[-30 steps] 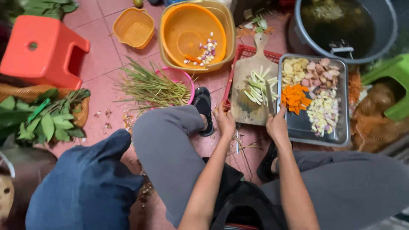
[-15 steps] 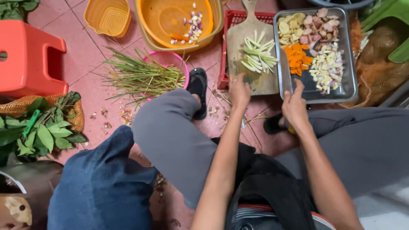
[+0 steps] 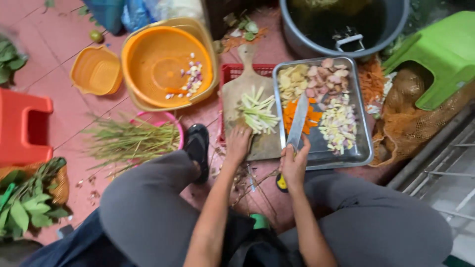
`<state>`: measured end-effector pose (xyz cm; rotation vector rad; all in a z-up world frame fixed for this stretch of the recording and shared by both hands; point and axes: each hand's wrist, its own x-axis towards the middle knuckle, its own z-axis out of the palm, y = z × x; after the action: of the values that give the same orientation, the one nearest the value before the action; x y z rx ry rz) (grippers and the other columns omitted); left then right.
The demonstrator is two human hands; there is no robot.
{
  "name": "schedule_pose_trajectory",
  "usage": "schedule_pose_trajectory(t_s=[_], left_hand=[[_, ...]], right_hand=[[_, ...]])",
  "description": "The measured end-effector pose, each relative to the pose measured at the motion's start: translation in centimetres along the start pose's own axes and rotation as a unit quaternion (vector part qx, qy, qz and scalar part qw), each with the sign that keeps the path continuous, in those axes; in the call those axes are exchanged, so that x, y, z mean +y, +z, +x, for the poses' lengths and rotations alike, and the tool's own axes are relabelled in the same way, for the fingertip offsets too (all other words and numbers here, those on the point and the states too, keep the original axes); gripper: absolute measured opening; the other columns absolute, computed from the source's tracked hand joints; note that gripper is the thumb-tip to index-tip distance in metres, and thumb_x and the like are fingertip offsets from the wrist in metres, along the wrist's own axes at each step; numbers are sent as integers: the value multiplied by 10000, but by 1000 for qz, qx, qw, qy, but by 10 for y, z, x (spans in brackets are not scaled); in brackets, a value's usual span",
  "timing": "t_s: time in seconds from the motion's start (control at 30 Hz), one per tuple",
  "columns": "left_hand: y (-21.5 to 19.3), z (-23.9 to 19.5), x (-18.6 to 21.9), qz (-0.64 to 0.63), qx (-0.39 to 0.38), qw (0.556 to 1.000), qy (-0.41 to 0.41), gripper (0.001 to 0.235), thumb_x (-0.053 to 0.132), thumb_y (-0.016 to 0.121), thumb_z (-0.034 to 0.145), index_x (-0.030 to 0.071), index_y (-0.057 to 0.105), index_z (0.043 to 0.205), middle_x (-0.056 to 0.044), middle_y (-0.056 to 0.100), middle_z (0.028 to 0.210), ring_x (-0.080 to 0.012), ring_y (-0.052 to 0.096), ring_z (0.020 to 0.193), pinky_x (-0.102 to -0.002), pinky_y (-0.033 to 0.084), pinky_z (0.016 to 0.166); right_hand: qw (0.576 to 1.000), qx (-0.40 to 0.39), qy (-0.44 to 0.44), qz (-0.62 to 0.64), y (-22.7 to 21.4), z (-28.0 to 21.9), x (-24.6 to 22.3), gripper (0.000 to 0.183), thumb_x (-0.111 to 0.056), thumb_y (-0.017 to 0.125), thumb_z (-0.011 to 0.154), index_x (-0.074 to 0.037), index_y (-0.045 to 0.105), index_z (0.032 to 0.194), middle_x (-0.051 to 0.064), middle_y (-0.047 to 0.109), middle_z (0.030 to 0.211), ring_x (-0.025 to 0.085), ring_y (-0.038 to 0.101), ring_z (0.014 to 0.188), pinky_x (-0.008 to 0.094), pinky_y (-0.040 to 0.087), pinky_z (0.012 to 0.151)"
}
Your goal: Chopping lemongrass and other vegetables on a wooden cutting board.
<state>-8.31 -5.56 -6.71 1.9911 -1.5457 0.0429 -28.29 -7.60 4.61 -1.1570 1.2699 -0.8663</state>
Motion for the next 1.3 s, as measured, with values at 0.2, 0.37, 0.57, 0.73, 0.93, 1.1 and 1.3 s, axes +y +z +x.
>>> schedule_pose_trajectory(t_s=[0.2, 0.37, 0.57, 0.73, 0.93, 1.1, 1.3], left_hand=[[8, 40, 14, -53, -43, 997, 43, 450, 201, 588, 982, 47, 529, 1401, -177, 603, 1310, -384, 551, 1227, -492, 427, 1112], [-16, 103, -6, 99, -201, 934, 276, 1134, 818, 654, 736, 20, 395, 1498, -218, 539, 1295, -406, 423, 1302, -609, 202, 1127], [-11, 146, -19, 80, -283, 859, 420, 1280, 917, 667, 500, 109, 442, 1467, -132, 549, 1236, -371, 435, 1334, -691, 127, 1183], [13, 142, -32, 50, -237, 878, 413, 1069, 845, 643, 672, 84, 488, 1407, -151, 542, 1162, -383, 486, 1258, -640, 209, 1162], [26, 138, -55, 60, -164, 931, 321, 749, 702, 593, 892, 106, 535, 1342, -162, 540, 1158, -367, 500, 1205, -552, 286, 1179], [-25, 148, -24, 66, -121, 950, 280, 836, 744, 585, 794, 46, 553, 1253, -186, 546, 1103, -390, 506, 1167, -556, 306, 1136], [-75, 76, 12, -189, 110, 970, -101, 440, 408, 445, 1089, 54, 564, 1320, -146, 566, 1156, -322, 548, 1135, -445, 431, 1068]], right_hand=[[981, 5, -45, 190, -14, -22, -49, 501, -149, 462, 1086, -173, 243, 1536, 58, 552, 847, 86, 455, 523, 267, 424, 441], [966, 36, -23, 256, -34, -28, -68, 429, -153, 444, 1067, -207, 260, 1451, 54, 531, 846, 103, 482, 534, 266, 425, 433], [962, 28, -38, 269, -31, -23, -80, 212, -143, 443, 1078, -156, 362, 1273, 58, 516, 838, 108, 476, 538, 272, 437, 448], [963, 35, -11, 268, -27, -14, -80, 205, -137, 449, 1060, -166, 362, 1244, 56, 509, 813, 103, 466, 522, 265, 422, 440], [965, 20, -19, 261, -25, -10, -63, 226, -145, 466, 1070, -146, 363, 1272, 58, 514, 817, 105, 471, 524, 270, 426, 435], [972, 25, 34, 229, -19, -9, -65, 452, -162, 471, 1020, -227, 306, 1436, 48, 517, 791, 94, 462, 498, 262, 407, 405], [976, -24, 26, 216, -22, -6, -52, 511, -193, 492, 1041, -204, 243, 1487, 32, 523, 787, 87, 449, 490, 252, 399, 406]])
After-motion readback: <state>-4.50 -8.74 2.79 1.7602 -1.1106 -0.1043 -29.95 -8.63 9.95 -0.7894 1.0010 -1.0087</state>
